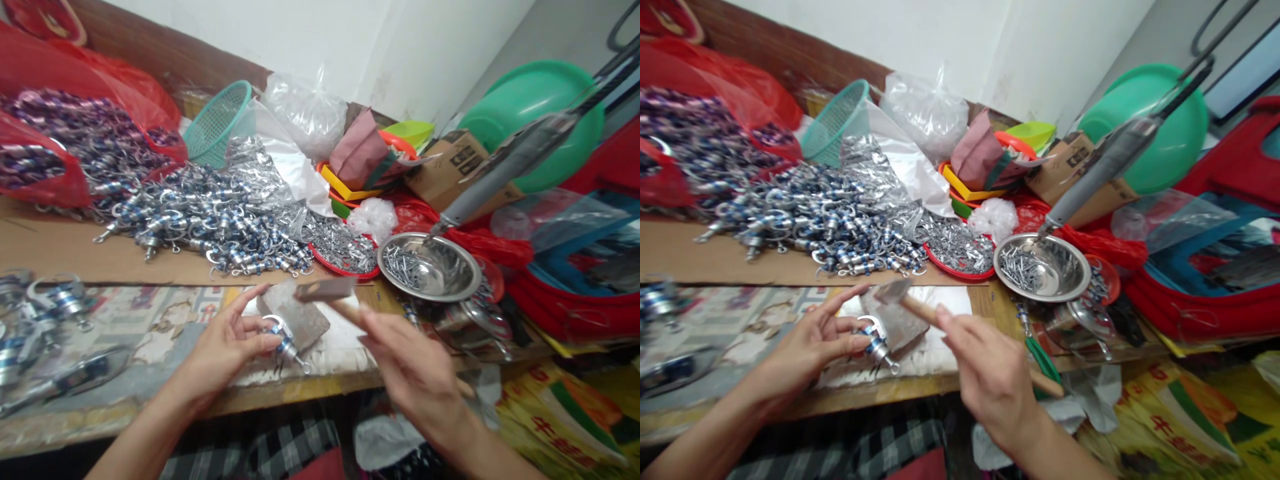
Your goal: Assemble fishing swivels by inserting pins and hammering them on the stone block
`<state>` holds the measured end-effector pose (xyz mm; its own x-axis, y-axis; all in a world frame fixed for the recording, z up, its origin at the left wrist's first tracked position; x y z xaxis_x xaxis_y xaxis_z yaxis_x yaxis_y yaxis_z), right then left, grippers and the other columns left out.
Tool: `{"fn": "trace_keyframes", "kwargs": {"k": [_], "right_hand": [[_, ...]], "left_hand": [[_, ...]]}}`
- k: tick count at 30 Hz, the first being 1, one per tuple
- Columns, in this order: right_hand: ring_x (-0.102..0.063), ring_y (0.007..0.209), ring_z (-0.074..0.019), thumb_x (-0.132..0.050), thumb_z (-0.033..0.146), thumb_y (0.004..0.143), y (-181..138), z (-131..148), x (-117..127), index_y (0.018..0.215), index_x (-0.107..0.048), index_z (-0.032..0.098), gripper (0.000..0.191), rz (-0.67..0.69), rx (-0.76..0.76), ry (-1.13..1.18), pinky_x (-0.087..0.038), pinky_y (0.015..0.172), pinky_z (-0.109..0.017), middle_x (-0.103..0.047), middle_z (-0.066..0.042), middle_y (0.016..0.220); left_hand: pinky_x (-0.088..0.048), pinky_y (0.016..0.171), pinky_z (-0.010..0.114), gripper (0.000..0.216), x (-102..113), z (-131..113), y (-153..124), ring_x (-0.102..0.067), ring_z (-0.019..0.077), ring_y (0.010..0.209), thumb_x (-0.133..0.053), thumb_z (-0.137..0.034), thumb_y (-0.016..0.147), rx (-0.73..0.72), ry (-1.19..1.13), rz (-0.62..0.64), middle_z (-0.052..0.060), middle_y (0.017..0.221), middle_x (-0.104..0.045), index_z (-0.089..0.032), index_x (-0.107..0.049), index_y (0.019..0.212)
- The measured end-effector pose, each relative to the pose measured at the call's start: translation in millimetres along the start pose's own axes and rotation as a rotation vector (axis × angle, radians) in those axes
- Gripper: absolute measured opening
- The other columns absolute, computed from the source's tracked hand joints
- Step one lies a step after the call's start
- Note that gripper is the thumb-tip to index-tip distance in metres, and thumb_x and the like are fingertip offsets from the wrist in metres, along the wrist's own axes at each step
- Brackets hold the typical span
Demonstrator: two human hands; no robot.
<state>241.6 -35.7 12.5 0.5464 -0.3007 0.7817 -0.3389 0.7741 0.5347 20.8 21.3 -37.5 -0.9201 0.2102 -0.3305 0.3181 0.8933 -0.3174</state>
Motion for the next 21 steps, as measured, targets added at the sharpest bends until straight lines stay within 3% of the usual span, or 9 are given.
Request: {"fn": "trace_keyframes", "kwargs": {"k": [3,6,10,13,16,18,21], "right_hand": [[-0.062,0.076,-0.0166,-0.043,0.003,0.081,-10,3,-9,0.130,-0.042,0.027,0.055,0.205,-0.026,-0.023,-0.051,0.063,-0.027,-0.065,-0.004,0.093],[-0.061,0.081,-0.0179,-0.042,0.003,0.082,-14,3,-12,0.131,-0.042,0.028,0.055,0.118,-0.044,-0.019,-0.050,0.068,-0.030,-0.064,-0.006,0.098],[-0.062,0.079,-0.0173,-0.045,0.009,0.083,-8,-6,-21,0.125,-0.049,0.025,0.045,0.194,-0.120,0.048,-0.051,0.068,-0.029,-0.066,-0.005,0.092],[-0.062,0.087,-0.0185,-0.052,0.019,0.082,-1,-31,-35,0.119,-0.055,0.020,0.037,0.103,-0.314,0.145,-0.051,0.074,-0.032,-0.066,-0.006,0.099],[-0.064,0.081,-0.0175,-0.055,0.025,0.082,8,-57,-51,0.110,-0.061,0.019,0.030,0.181,-0.376,0.117,-0.052,0.070,-0.030,-0.069,-0.005,0.096],[-0.064,0.076,-0.0152,-0.052,0.027,0.084,20,-73,-57,0.100,-0.067,0.019,0.023,0.246,-0.347,0.017,-0.051,0.068,-0.026,-0.070,-0.003,0.089],[-0.060,0.089,-0.0162,-0.045,0.020,0.088,48,-100,-60,0.100,-0.066,0.016,0.026,0.179,-0.363,-0.146,-0.046,0.079,-0.027,-0.066,-0.007,0.096]], "left_hand": [[-0.048,0.062,0.027,0.088,0,-1,0,-0.064,0.0160,0.062,-0.076,-0.017,0.058,-0.001,-0.008,0.003,-0.002,0.066,-0.065,-0.021,-0.030,0.132],[-0.048,0.059,0.025,0.089,0,-2,1,-0.063,0.0142,0.059,-0.077,-0.016,0.057,-0.002,0.001,0.004,-0.002,0.066,-0.067,-0.022,-0.031,0.132],[-0.048,0.059,0.026,0.088,-1,-4,1,-0.063,0.0147,0.059,-0.076,-0.016,0.057,0.000,0.012,0.003,-0.003,0.065,-0.067,-0.023,-0.030,0.132],[-0.048,0.062,0.028,0.051,-2,-6,-1,-0.063,0.0168,0.063,-0.074,-0.019,0.058,0.003,0.109,-0.013,0.001,0.068,-0.069,-0.017,-0.056,0.106],[-0.048,0.065,0.031,0.010,-2,-7,-3,-0.063,0.0184,0.064,-0.071,-0.021,0.061,-0.055,0.297,-0.044,0.004,0.066,-0.069,-0.015,-0.066,0.068],[-0.047,0.068,0.032,0.004,-2,-7,-3,-0.062,0.0203,0.069,-0.070,-0.022,0.063,-0.190,0.421,-0.075,0.005,0.070,-0.069,-0.018,-0.068,0.063],[-0.046,0.068,0.030,0.003,-2,-8,-4,-0.060,0.0214,0.079,-0.070,-0.023,0.064,-0.408,0.580,-0.115,0.004,0.078,-0.064,-0.021,-0.071,0.061]]}}
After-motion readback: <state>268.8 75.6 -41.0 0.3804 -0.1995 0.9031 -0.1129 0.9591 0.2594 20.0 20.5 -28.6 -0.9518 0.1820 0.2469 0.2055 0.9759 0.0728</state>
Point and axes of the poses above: each hand's wrist, its own y-axis towards the middle knuckle, its own x-axis out of the back of the hand, z = x × y, the point moved 1 cm from there along y, towards the middle knuckle
